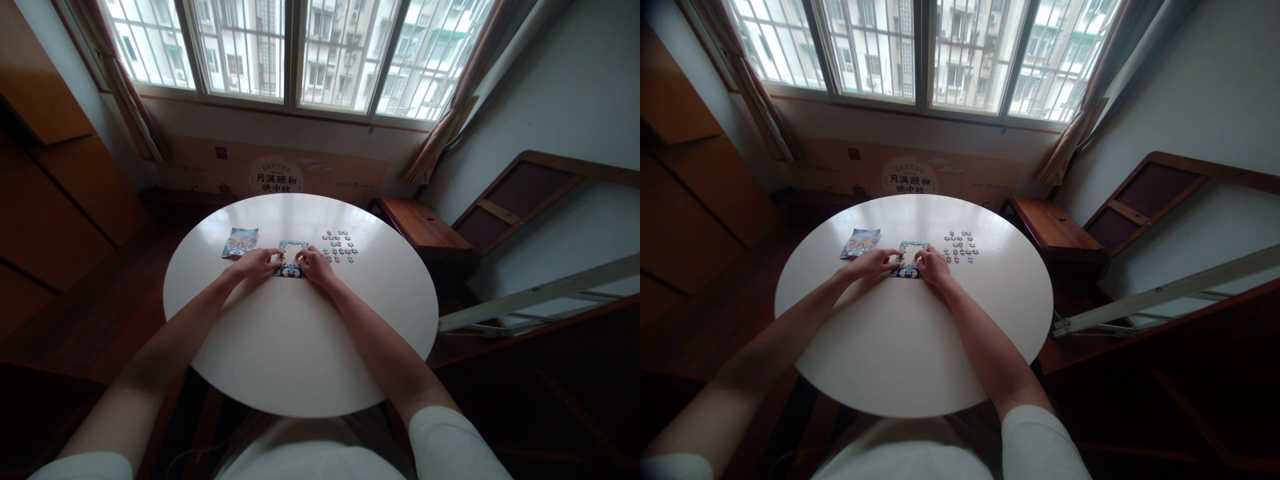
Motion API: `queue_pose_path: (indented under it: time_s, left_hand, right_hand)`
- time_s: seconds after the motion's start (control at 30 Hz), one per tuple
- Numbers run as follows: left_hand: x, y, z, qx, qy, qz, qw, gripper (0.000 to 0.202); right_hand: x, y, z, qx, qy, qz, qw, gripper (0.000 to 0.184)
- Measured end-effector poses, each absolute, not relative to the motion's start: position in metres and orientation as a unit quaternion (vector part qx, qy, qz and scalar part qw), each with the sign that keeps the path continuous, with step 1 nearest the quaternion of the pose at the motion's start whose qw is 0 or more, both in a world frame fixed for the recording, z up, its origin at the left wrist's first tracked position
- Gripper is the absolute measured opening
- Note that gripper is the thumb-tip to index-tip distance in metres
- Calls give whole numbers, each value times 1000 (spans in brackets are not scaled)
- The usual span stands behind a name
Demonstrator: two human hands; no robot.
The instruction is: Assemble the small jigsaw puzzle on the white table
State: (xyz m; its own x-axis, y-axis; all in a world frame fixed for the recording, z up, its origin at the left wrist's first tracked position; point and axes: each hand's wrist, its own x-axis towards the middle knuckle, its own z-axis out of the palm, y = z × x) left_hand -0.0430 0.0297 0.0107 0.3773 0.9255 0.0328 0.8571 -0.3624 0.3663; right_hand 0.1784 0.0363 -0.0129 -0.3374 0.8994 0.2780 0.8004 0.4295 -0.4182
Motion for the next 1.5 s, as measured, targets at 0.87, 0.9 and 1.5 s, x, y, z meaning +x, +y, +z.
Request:
queue_pose_path:
  time_s: [0.87, 0.9, 1.5]
  left_hand:
    - [-43, 30, 10, 818, 545, 118, 145, 53]
    - [-43, 30, 10, 818, 544, 117, 145, 52]
    - [-43, 27, 13, 818, 546, 108, 145, 50]
  right_hand:
    - [178, 37, -16, -507, -802, 122, 291, 26]
    - [179, 39, -16, -501, -798, 129, 310, 27]
    - [310, 90, -17, -664, -488, 51, 564, 38]
